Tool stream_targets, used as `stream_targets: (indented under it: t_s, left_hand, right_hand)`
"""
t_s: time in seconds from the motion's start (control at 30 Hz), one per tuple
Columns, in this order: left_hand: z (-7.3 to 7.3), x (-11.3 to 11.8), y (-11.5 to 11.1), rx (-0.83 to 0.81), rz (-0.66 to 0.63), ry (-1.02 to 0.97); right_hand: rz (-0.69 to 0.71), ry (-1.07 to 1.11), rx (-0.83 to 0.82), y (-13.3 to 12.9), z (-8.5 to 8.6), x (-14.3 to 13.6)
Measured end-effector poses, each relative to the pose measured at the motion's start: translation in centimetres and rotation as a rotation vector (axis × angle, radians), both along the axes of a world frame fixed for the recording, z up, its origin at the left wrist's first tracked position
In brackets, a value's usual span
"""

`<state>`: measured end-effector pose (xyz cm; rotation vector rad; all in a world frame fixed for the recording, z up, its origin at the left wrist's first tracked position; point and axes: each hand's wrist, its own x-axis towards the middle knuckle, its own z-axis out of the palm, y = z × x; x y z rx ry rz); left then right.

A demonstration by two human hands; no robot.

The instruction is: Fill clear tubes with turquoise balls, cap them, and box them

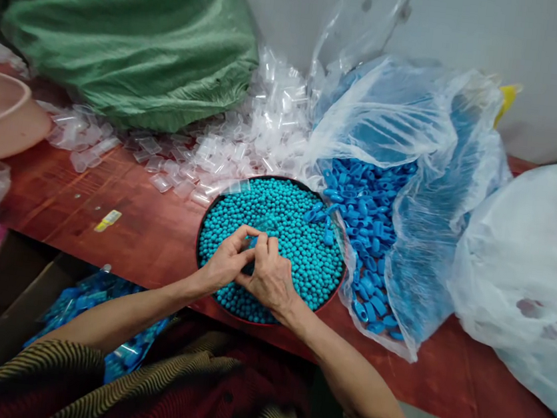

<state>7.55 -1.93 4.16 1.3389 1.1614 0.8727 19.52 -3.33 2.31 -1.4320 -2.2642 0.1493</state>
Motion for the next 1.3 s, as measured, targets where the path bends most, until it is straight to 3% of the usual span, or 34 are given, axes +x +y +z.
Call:
stream_targets:
  t_s: [0.1, 0.2, 0.3, 0.37, 0.43, 0.53, 0.67, 0.77, 0.97, 1.07, 1.2, 1.3]
  left_hand:
    - [0.3, -2.7, 0.1, 0.106, -0.006, 0.172]
    - [0.4, -7.4, 0.1, 0.157, 0.118, 0.343]
    - [0.2, -11.9, 0.2, 0.216, 0.282, 0.617]
    - [-0.1, -13.1, 0.2, 0.311, 0.379, 0.844]
    - [-0.6, -12.3, 0.3, 0.417, 0.375, 0.95]
    - [-1.4, -8.4, 0.8, 0.477, 0.172, 0.882]
    - [-2.5, -2.6, 2.5, 0.473, -0.028, 0.866]
    - [-3.0, -0.5, 3.6, 0.462, -0.093, 0.927]
    - [-3.1, 0.5, 3.9, 0.456, -0.099, 0.985]
    - [-3.3, 0.8, 3.7, 0.443, -0.107, 0.978]
    - [-3.0, 0.5, 4.2, 0.408, -0.098, 0.823]
    - [-2.2, 0.0, 4.8, 0.331, -0.09, 0.704]
  right_hand:
    - [0.067, -0.046, -0.074, -0.5, 0.9, -0.3]
    - [0.093, -0.002, -0.086, -0.4, 0.9, 1.3]
    - [-0.013, 0.111, -0.047, 0.7, 0.0, 4.7]
    - [-0.145, 0.126, 0.003, 2.2, -0.6, 7.3]
    - [-0.259, 0.085, 0.043, 4.1, -0.8, 9.3]
    - [-0.309, -0.054, 0.035, 7.2, -0.6, 10.4]
    - [-0.172, -0.241, 0.004, 10.0, -0.4, 9.7]
    - [-0.114, -0.263, 0.027, 10.3, -0.2, 9.0]
    - [-0.127, -0.254, -0.002, 7.9, -0.4, 7.5]
    - [-0.063, -0.355, 0.017, 6.6, -0.8, 6.4]
    - [0.033, -0.396, -0.021, 5.9, -1.0, 6.4]
    - [-0.031, -0.249, -0.051, 5.9, -0.4, 7.0]
